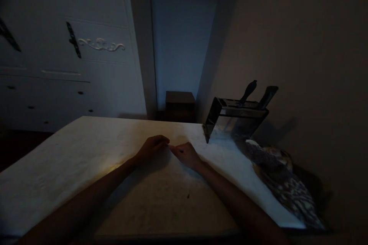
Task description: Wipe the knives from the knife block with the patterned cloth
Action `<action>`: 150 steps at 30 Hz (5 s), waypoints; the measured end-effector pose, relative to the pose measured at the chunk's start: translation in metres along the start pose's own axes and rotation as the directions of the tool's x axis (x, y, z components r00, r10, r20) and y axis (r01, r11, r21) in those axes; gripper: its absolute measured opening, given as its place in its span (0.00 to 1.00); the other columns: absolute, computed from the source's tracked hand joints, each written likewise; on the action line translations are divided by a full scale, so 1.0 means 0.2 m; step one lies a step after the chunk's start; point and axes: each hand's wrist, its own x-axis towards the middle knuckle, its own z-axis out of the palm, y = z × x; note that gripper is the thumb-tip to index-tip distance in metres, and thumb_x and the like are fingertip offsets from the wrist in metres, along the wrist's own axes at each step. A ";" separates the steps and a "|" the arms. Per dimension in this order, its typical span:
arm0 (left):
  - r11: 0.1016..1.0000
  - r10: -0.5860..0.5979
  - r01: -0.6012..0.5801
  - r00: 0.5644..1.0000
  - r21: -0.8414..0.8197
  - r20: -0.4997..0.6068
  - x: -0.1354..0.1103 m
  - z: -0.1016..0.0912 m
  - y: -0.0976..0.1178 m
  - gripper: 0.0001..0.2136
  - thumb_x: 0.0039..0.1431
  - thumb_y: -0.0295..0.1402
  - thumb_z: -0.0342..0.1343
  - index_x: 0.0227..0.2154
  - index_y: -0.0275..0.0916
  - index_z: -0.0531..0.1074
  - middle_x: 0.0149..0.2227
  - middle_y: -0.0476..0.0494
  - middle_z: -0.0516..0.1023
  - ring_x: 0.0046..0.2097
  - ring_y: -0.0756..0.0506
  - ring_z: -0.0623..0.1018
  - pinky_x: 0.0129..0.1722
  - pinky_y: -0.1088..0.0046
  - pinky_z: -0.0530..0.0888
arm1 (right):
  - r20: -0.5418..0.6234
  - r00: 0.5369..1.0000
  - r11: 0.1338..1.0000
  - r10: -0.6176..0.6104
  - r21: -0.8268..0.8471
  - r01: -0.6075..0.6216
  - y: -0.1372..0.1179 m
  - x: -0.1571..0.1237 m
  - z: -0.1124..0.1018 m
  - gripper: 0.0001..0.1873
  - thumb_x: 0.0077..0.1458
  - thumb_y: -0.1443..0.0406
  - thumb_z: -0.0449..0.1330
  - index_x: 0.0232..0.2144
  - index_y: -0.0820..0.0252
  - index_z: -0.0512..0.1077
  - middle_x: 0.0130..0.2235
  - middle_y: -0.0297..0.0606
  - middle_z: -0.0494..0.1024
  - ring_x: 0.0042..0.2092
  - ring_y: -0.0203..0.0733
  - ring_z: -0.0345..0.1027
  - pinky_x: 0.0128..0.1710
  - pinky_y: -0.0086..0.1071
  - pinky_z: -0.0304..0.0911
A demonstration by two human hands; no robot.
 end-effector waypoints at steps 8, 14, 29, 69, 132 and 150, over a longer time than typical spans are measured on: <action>0.989 -0.014 0.013 1.000 0.147 0.006 -0.01 0.06 0.00 0.10 0.58 0.29 0.51 0.35 0.36 0.77 0.38 0.42 0.81 0.42 0.44 0.79 0.44 0.69 0.71 | 0.069 0.998 0.974 0.005 -0.228 0.011 -0.02 0.04 0.11 0.21 0.54 0.61 0.51 0.13 0.61 0.54 0.16 0.30 0.52 0.20 0.28 0.48 0.24 0.29 0.38; 0.980 -0.005 -0.009 0.998 0.198 0.070 -0.06 0.07 0.02 0.10 0.60 0.28 0.51 0.39 0.37 0.77 0.40 0.43 0.81 0.43 0.45 0.79 0.47 0.69 0.71 | 0.121 0.992 0.986 -0.031 -0.162 0.050 -0.01 -0.01 0.11 0.20 0.52 0.62 0.50 0.12 0.61 0.52 0.15 0.29 0.51 0.19 0.27 0.45 0.23 0.28 0.38; 0.969 0.075 -0.103 0.989 0.224 0.130 -0.06 0.06 0.00 0.11 0.60 0.30 0.50 0.40 0.38 0.77 0.42 0.41 0.81 0.45 0.43 0.79 0.49 0.67 0.71 | 0.144 0.986 0.942 -0.085 -0.310 0.127 -0.05 0.00 0.10 0.20 0.52 0.63 0.52 0.11 0.61 0.57 0.14 0.30 0.57 0.19 0.29 0.51 0.25 0.29 0.41; 0.988 0.058 -0.082 0.983 0.133 0.177 -0.09 0.00 0.09 0.13 0.59 0.39 0.50 0.31 0.37 0.76 0.31 0.45 0.79 0.34 0.47 0.75 0.35 0.73 0.69 | 0.119 0.990 0.939 -0.074 -0.327 0.110 0.02 0.00 0.02 0.11 0.59 0.61 0.56 0.27 0.59 0.72 0.26 0.33 0.74 0.27 0.34 0.63 0.30 0.28 0.49; 0.976 -0.083 0.108 0.987 -0.189 0.135 -0.04 0.00 0.08 0.24 0.58 0.52 0.48 0.29 0.35 0.77 0.30 0.41 0.79 0.33 0.45 0.76 0.37 0.69 0.71 | 0.014 0.996 0.938 -0.083 -0.338 0.083 -0.01 0.00 0.03 0.08 0.59 0.67 0.52 0.34 0.60 0.72 0.29 0.35 0.75 0.29 0.35 0.65 0.31 0.28 0.52; 0.982 -0.082 0.098 0.991 -0.164 0.102 -0.05 0.01 0.06 0.22 0.57 0.52 0.49 0.27 0.37 0.77 0.27 0.43 0.77 0.32 0.44 0.76 0.36 0.70 0.70 | 0.002 0.996 0.942 -0.094 -0.325 0.089 0.01 0.00 0.03 0.09 0.60 0.67 0.52 0.35 0.60 0.73 0.29 0.34 0.75 0.29 0.35 0.67 0.31 0.27 0.55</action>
